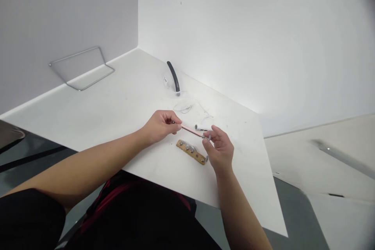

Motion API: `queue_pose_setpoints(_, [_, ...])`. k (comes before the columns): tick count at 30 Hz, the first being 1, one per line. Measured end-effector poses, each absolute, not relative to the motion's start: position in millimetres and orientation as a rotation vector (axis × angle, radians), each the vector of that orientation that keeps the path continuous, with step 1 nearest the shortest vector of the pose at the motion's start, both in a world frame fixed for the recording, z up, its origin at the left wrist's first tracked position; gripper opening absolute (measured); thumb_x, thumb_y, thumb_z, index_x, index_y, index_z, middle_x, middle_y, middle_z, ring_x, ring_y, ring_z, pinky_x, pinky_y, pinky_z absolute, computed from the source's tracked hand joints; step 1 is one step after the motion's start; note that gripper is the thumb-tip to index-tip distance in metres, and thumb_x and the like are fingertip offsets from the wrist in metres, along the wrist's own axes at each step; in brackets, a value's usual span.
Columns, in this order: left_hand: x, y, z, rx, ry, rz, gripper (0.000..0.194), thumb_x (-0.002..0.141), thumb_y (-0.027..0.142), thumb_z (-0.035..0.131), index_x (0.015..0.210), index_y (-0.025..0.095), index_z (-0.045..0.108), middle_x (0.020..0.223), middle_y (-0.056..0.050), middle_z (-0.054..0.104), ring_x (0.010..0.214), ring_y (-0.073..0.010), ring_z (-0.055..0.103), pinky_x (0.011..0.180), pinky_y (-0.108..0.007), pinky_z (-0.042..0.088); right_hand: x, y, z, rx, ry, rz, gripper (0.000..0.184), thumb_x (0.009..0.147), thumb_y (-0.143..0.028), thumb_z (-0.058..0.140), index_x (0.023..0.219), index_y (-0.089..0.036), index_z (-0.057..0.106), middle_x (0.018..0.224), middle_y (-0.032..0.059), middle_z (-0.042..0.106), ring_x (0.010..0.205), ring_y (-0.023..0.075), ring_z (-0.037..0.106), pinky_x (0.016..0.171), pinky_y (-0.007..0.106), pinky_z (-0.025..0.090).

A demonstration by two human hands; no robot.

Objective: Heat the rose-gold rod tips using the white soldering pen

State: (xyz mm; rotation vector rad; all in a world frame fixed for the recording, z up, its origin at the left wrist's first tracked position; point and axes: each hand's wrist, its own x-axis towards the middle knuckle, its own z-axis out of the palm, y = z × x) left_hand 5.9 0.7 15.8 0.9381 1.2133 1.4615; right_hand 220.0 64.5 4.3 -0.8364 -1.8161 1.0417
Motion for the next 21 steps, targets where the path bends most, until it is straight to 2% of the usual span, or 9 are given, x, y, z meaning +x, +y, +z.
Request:
queue_pose_setpoints(11, [7.8,1.1,16.3,0.938,1.228,1.458,0.004,0.064,0.014,0.066,0.065,0.015,0.062,0.054,0.001,0.058,0.050,-0.0099,0.055,0.050,-0.023,0.043,217.6,62.0,6.1,-0.877,-1.803,1.059,0.046,0.073,-0.018,0.064,0.116,-0.024,0.050,0.079,0.0020,0.060,0.079,0.0181,0.058,0.080,0.041,0.047])
queue_pose_setpoints(21, [7.0,-1.0,17.5,0.962,1.227,1.411,0.005,0.067,0.015,0.064,0.069,0.013,0.061,0.056,0.002,0.058,0.053,-0.0085,0.055,0.053,-0.022,0.043,214.6,62.6,4.8,-0.857,-1.745,1.088,0.043,0.071,-0.017,0.066,0.112,-0.023,0.053,0.082,0.0036,0.061,0.081,0.0189,0.058,0.077,0.039,0.045])
